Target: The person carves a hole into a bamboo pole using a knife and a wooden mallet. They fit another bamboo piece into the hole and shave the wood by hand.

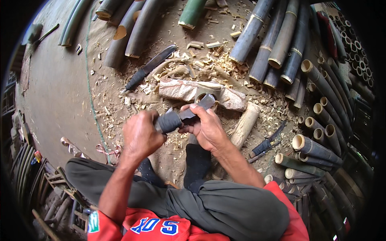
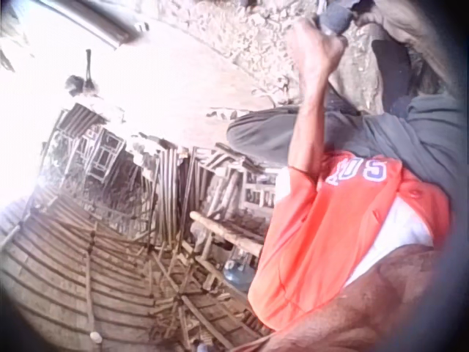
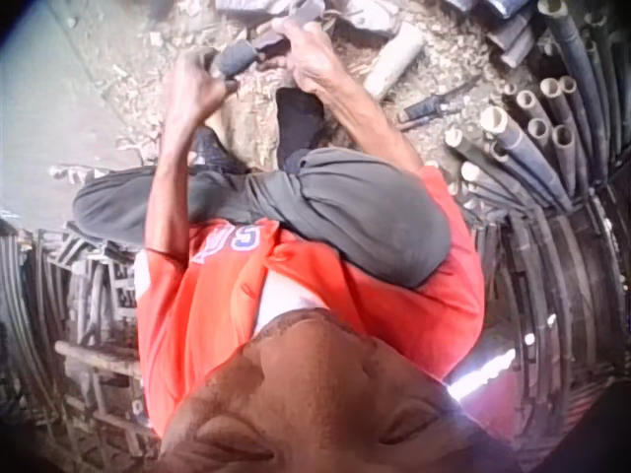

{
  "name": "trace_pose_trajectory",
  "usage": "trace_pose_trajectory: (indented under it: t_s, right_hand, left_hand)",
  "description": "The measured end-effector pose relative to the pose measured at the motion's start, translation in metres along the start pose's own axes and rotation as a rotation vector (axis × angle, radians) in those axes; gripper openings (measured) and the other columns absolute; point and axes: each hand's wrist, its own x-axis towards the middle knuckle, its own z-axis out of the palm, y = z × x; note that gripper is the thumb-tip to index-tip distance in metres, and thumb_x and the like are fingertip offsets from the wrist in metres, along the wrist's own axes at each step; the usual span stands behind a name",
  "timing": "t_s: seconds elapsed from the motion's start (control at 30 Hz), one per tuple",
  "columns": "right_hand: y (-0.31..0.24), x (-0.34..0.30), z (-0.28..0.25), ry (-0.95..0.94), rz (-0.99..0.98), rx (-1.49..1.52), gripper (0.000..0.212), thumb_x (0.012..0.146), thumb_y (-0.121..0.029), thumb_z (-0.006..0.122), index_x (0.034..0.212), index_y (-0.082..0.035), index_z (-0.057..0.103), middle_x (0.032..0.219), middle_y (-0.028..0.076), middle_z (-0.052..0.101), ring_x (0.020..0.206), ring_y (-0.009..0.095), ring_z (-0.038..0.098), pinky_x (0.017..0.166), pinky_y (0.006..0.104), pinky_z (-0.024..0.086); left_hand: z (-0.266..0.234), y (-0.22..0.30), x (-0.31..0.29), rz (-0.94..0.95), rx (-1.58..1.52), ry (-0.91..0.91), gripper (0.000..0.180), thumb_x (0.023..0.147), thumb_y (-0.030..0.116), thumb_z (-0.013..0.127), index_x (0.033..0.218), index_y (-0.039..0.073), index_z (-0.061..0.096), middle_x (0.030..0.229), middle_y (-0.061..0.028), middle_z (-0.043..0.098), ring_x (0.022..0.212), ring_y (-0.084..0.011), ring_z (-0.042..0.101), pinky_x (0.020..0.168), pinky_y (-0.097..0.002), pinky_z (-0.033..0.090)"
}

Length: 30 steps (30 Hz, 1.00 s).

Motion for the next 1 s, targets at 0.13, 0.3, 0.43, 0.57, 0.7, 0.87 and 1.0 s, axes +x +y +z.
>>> trace_pose_trajectory:
  t_s: [0.13, 0.3, 0.43, 0.57, 0.7, 0.87, 1.0]
  right_hand:
    - [-0.003, -0.006, -0.005, -0.146, 0.015, 0.512, 0.032, 0.109, -0.032, 0.05, 0.12, -0.006, 0.063, 0.111, 0.012, 0.072, 0.099, 0.022, 0.072, 0.088, 0.0439, 0.062]
    - [0.006, 0.001, -0.011, -0.27, 0.076, 0.576, 0.047, 0.109, -0.048, 0.042, 0.133, -0.011, 0.06, 0.123, 0.008, 0.07, 0.116, 0.021, 0.065, 0.106, 0.0444, 0.05]
    - [0.036, -0.03, -0.013, -0.227, 0.035, 0.358, 0.035, 0.107, -0.04, 0.056, 0.13, -0.013, 0.055, 0.132, 0.005, 0.062, 0.126, 0.022, 0.055, 0.111, 0.0476, 0.042]
    - [0.03, -0.064, -0.061, -0.092, -0.097, -0.204, 0.028, 0.106, -0.027, 0.058, 0.125, -0.007, 0.055, 0.109, 0.01, 0.065, 0.108, 0.022, 0.064, 0.098, 0.0412, 0.052]
    - [-0.019, -0.066, -0.096, 0.158, -0.261, -1.133, 0.029, 0.103, -0.029, 0.061, 0.122, -0.007, 0.058, 0.103, 0.009, 0.064, 0.1, 0.023, 0.064, 0.092, 0.0421, 0.053]
    - [-0.1, -0.047, -0.092, 0.162, -0.426, -2.127, 0.031, 0.1, -0.032, 0.064, 0.118, -0.006, 0.06, 0.095, 0.009, 0.063, 0.091, 0.023, 0.064, 0.085, 0.0433, 0.054]
    - [-0.163, -0.014, -0.039, -0.033, -0.373, -2.427, 0.039, 0.092, -0.039, 0.069, 0.113, -0.007, 0.064, 0.092, 0.008, 0.063, 0.078, 0.024, 0.061, 0.073, 0.046, 0.053]
  left_hand:
    - [-0.038, 0.066, 0.005, 0.393, 0.347, 0.205, 0.009, 0.071, 0.005, 0.074, 0.075, 0.004, 0.067, 0.071, -0.0143, 0.069, 0.068, -0.0334, 0.071, 0.065, -0.0476, 0.053]
    - [-0.011, 0.098, 0.01, 0.552, 0.856, 0.238, 0.011, 0.081, 0.011, 0.074, 0.083, 0.005, 0.065, 0.071, -0.0078, 0.069, 0.071, -0.0234, 0.071, 0.064, -0.0389, 0.053]
    - [0.003, 0.034, -0.008, 0.513, 0.452, -0.222, 0.034, 0.081, 0.023, 0.081, 0.098, -0.003, 0.066, 0.073, -0.015, 0.071, 0.062, -0.0319, 0.073, 0.056, -0.0453, 0.057]
    - [0.024, 0.049, -0.031, 1.039, 0.182, -0.477, 0.046, 0.077, 0.021, 0.083, 0.116, 0.007, 0.064, 0.103, -0.0123, 0.073, 0.088, -0.0308, 0.076, 0.067, -0.0448, 0.058]
    - [0.083, 0.131, 0.021, 1.341, 0.186, -0.088, 0.067, 0.076, 0.022, 0.084, 0.136, 0.012, 0.055, 0.133, -0.0176, 0.059, 0.117, -0.0363, 0.068, 0.084, -0.0473, 0.059]
    - [0.097, 0.16, 0.078, 0.96, -0.17, -0.446, 0.074, 0.074, 0.008, 0.082, 0.141, 0.015, 0.053, 0.133, -0.0208, 0.056, 0.116, -0.0423, 0.066, 0.092, -0.0516, 0.06]
    - [0.084, 0.132, 0.074, 0.847, -0.677, 0.075, 0.088, 0.07, -0.011, 0.068, 0.152, 0.014, 0.047, 0.141, -0.0256, 0.05, 0.125, -0.0444, 0.06, 0.107, -0.0506, 0.053]
